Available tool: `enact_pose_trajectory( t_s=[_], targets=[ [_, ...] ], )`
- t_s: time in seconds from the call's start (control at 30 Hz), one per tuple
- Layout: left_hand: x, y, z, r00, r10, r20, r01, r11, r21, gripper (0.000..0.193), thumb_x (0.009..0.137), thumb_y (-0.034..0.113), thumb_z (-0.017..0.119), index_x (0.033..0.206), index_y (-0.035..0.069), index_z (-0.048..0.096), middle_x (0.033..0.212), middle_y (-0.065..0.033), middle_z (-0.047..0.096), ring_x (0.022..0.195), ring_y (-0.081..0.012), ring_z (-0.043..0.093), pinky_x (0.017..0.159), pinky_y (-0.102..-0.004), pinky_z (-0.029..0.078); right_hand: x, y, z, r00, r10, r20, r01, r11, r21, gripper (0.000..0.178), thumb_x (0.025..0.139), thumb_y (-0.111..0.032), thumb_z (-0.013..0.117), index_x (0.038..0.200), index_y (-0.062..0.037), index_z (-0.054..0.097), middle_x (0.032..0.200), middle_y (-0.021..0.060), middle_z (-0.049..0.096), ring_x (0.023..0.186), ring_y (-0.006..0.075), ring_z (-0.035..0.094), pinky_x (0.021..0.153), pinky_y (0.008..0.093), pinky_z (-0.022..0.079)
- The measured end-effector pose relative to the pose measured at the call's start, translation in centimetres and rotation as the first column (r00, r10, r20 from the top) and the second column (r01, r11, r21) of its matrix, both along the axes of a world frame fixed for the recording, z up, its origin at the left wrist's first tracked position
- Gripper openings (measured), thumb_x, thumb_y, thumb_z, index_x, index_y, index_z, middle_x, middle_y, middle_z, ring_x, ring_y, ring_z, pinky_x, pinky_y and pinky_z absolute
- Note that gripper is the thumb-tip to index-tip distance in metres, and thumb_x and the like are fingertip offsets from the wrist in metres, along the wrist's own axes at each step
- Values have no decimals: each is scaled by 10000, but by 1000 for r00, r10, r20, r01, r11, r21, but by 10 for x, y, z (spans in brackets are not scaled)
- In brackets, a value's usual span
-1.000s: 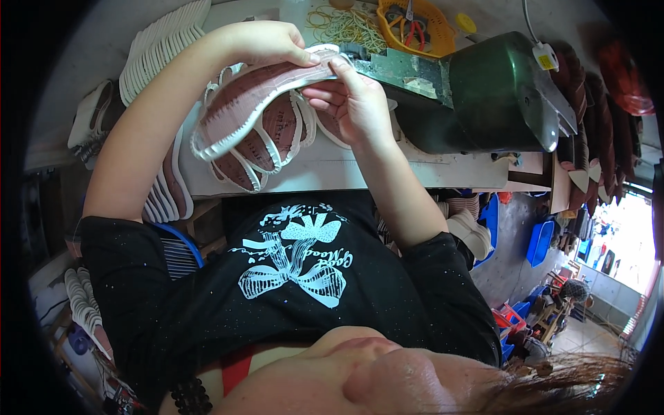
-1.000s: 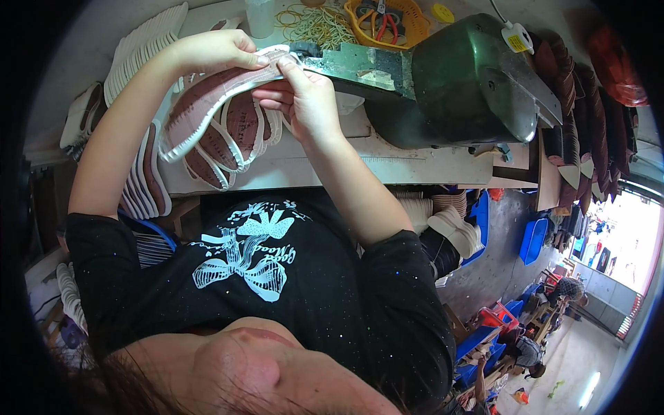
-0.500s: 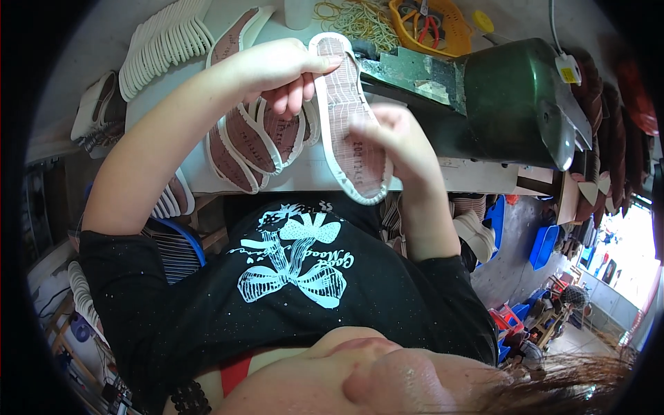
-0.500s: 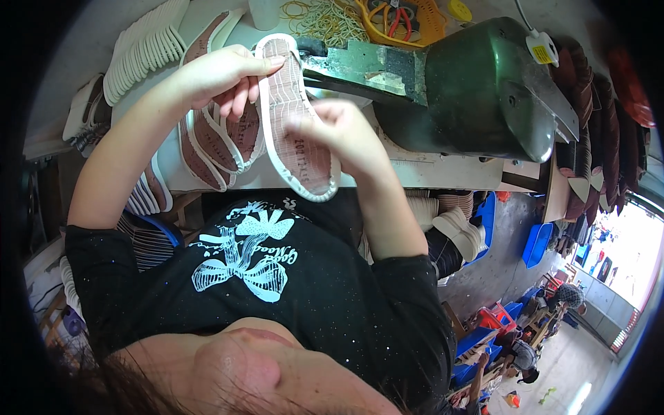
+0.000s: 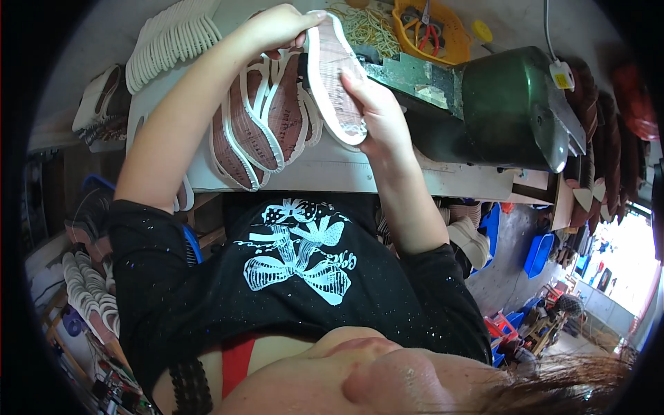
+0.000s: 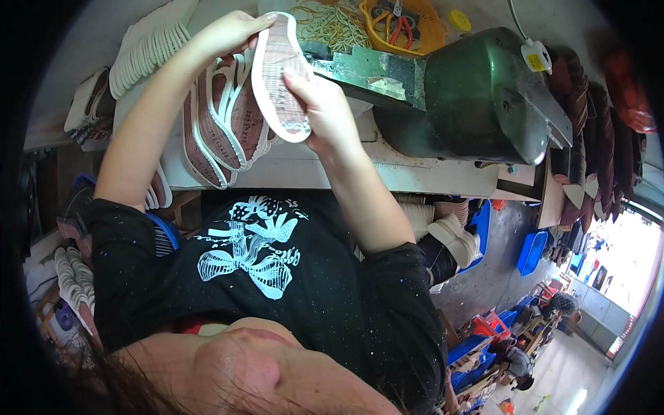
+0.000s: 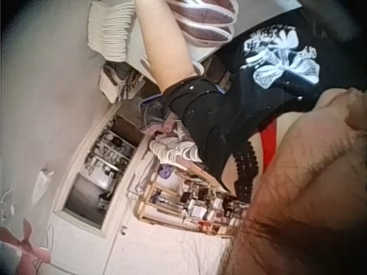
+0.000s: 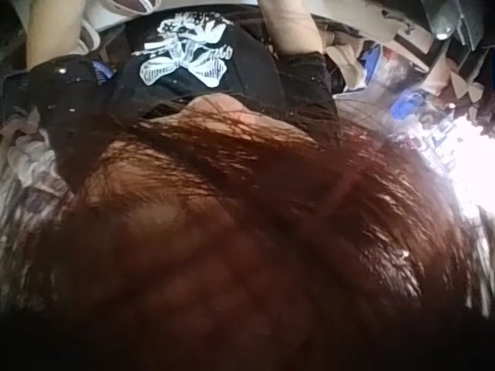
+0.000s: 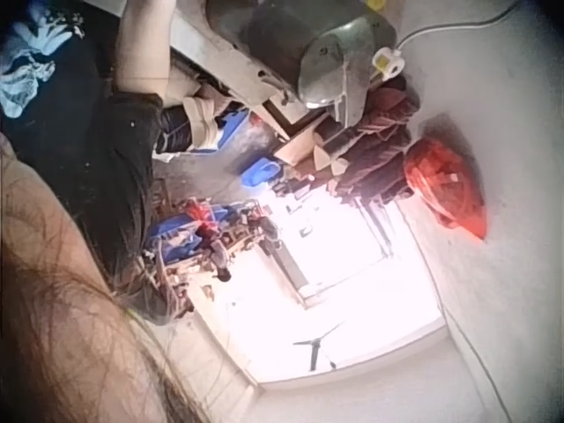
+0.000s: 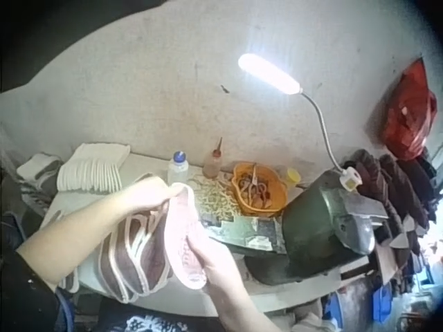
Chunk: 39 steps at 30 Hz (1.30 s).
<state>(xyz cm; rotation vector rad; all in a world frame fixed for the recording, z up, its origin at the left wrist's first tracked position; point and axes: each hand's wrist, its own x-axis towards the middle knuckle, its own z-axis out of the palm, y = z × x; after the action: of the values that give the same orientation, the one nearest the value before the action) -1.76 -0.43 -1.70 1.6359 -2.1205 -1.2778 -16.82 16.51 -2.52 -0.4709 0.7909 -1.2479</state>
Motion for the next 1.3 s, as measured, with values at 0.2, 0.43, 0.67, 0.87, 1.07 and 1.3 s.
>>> enact_pose_trajectory(
  t_s=[0.2, 0.43, 0.67, 0.87, 1.07, 1.3],
  targets=[
    [80, 104, 15, 621, 229, -750, -31, 963, 269, 418, 992, 398, 370, 996, 41, 587, 771, 6, 598, 642, -42, 495, 578, -183, 363, 36, 42, 21, 881, 35, -473, -132, 976, -173, 291, 849, -170, 672, 1038, 44, 614, 883, 29, 660, 772, 68, 583, 716, 227, 474],
    [198, 164, -38, 828, 489, -274, -554, 792, -259, 326, 868, 328, 619, 1008, 34, 599, 927, -75, 595, 909, -195, 557, 843, -329, 419, 60, 46, 6, 585, -141, -798, -301, 876, -376, 167, 832, -129, 685, 887, 26, 651, 673, 25, 633, 603, 35, 523, 550, 207, 424],
    [196, 197, -56, 616, 494, 614, -235, 859, -456, 415, 723, 366, 714, 981, 56, 616, 1038, -119, 520, 1050, -320, 444, 861, -463, 368, 75, 23, -25, 370, -312, -875, -271, 864, -423, 316, 844, -185, 632, 1064, 30, 560, 880, 206, 609, 819, 350, 599, 726, 404, 462],
    [201, 189, -80, 678, 526, 514, -186, 799, -572, 135, 687, 143, 615, 752, 29, 646, 993, -81, 522, 1036, -288, 435, 821, -453, 345, 78, 42, -19, 223, -578, -785, -396, 682, -614, 587, 771, -38, 668, 1288, 24, 400, 1250, 220, 439, 1168, 361, 434, 989, 418, 345],
    [196, 184, -73, 769, 463, 442, -199, 829, -523, 177, 726, 213, 648, 764, 52, 586, 961, -70, 521, 1016, -266, 448, 821, -437, 341, 68, 52, 13, 862, -172, -476, -109, 856, -506, 557, 853, 67, 553, 1347, -12, 310, 1251, 132, 435, 1007, 173, 558, 824, 285, 467],
    [189, 193, -85, 789, 459, 409, -197, 819, -539, 262, 740, 277, 678, 857, 78, 554, 1037, -55, 492, 1064, -259, 416, 845, -460, 313, 54, 56, 20, 951, 185, 250, -89, 932, -351, 608, 873, -24, 543, 1405, -30, 249, 1210, 119, 450, 833, 144, 543, 765, 246, 449]
  ],
)
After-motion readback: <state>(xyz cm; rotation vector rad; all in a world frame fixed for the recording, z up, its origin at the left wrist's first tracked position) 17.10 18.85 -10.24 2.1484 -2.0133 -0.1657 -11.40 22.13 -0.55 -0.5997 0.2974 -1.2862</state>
